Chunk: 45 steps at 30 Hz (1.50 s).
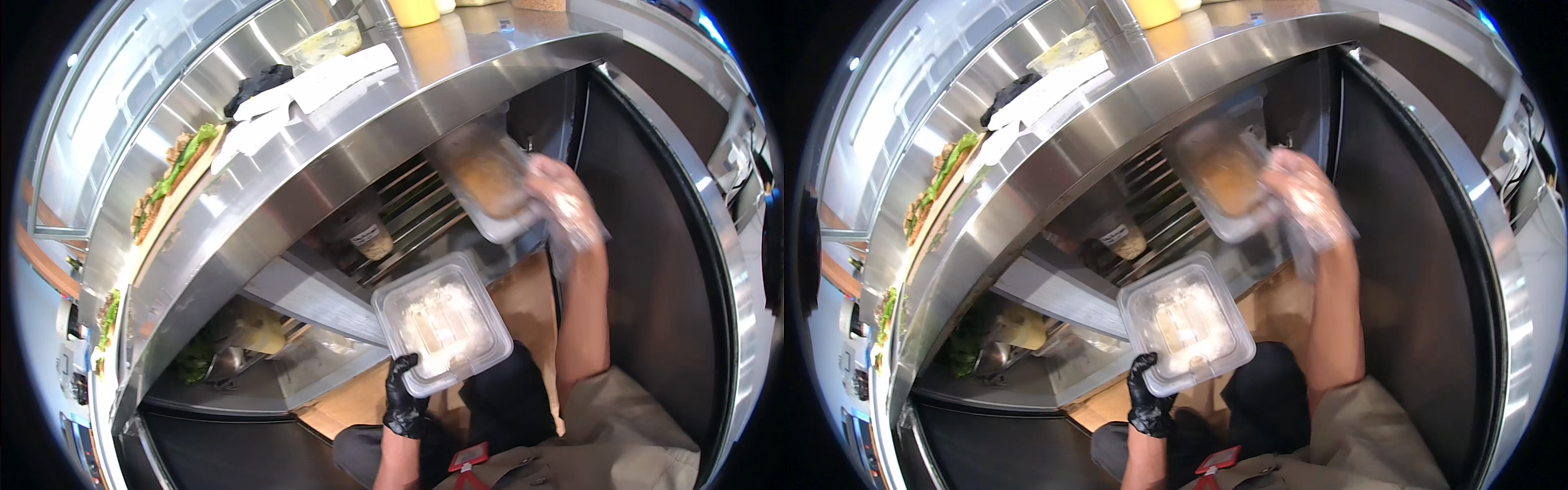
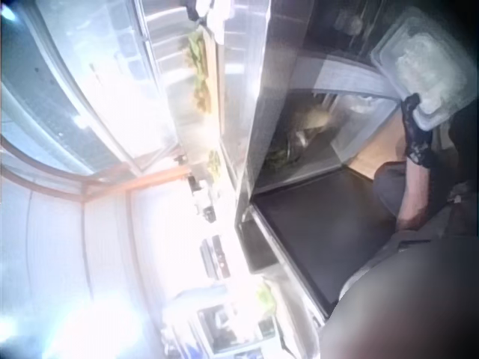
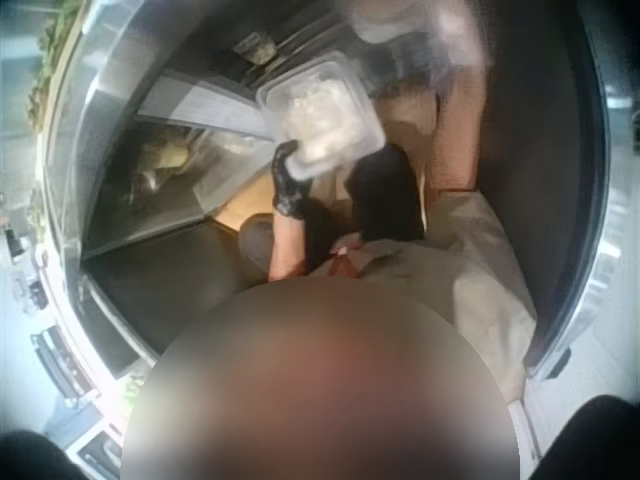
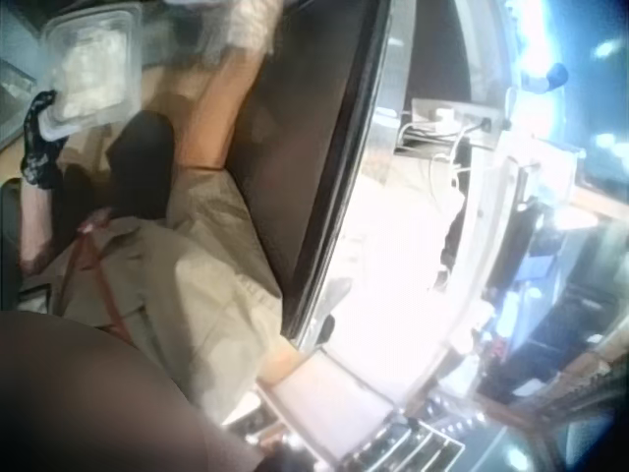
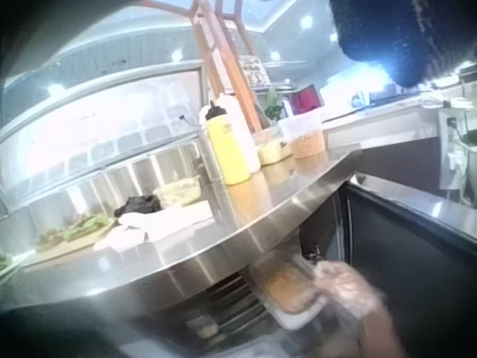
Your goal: The person assembles sandwiches at a food counter. They retrieve ingredients from a refrigerator, place lettuce and other fillings onto bread, add sauces, and place crackers beside the sandwiches. The person then wraps the sandwiches in paper and marks them with a marker.
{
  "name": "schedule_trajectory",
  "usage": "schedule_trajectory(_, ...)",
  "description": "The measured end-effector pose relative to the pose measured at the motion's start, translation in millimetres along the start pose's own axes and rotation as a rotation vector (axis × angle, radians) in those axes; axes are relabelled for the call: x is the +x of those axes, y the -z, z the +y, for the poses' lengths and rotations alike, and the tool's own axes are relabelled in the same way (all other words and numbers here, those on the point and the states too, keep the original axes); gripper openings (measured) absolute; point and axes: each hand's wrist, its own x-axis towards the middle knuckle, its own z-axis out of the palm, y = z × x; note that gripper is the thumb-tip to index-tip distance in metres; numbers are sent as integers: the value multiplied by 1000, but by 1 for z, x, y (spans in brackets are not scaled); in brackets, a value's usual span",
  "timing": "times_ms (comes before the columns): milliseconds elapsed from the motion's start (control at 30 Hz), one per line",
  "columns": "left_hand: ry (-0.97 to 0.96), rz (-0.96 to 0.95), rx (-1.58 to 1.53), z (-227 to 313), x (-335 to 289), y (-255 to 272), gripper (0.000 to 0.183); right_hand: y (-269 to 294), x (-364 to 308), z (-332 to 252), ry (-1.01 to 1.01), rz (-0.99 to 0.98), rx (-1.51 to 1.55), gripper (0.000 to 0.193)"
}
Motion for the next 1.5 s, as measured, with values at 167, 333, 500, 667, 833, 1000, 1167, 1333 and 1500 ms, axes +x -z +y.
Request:
schedule_trajectory(167, -126, -236, -96, -8, 37, -85, 29, 42, -102, -8, 110, 349, 28, 10)
schedule_trajectory(333, -191, -198, -127, -7, 113, -158, 41, 45, -132, -6, 31, 385, -228, 14)
schedule_trajectory(500, -217, -128, -145, 12, 164, -199, 74, 48, -132, -2, 90, 246, -43, 13)
schedule_trajectory(667, -259, -274, -246, -7, 141, -199, 66, 38, -130, -6, 97, 183, -32, 11)
schedule_trajectory(833, -506, 71, -156, -38, 150, -204, 76, 30, -138, -9, 107, 169, -62, 15)
schedule_trajectory(1000, -648, 242, 324, -38, 200, -211, 65, 27, -142, -18, 261, 221, -126, 53)
schedule_trajectory(1167, -329, -39, 411, -57, 132, -162, 19, -14, -117, -65, 206, 188, -225, 47)
schedule_trajectory(1333, -59, 57, 179, 2, -45, -124, 19, -82, -111, -173, 37, -106, -90, 41)
schedule_trajectory(1500, -335, 435, -58, 151, -216, -172, 22, -156, -96, -306, -113, -472, 46, 36)
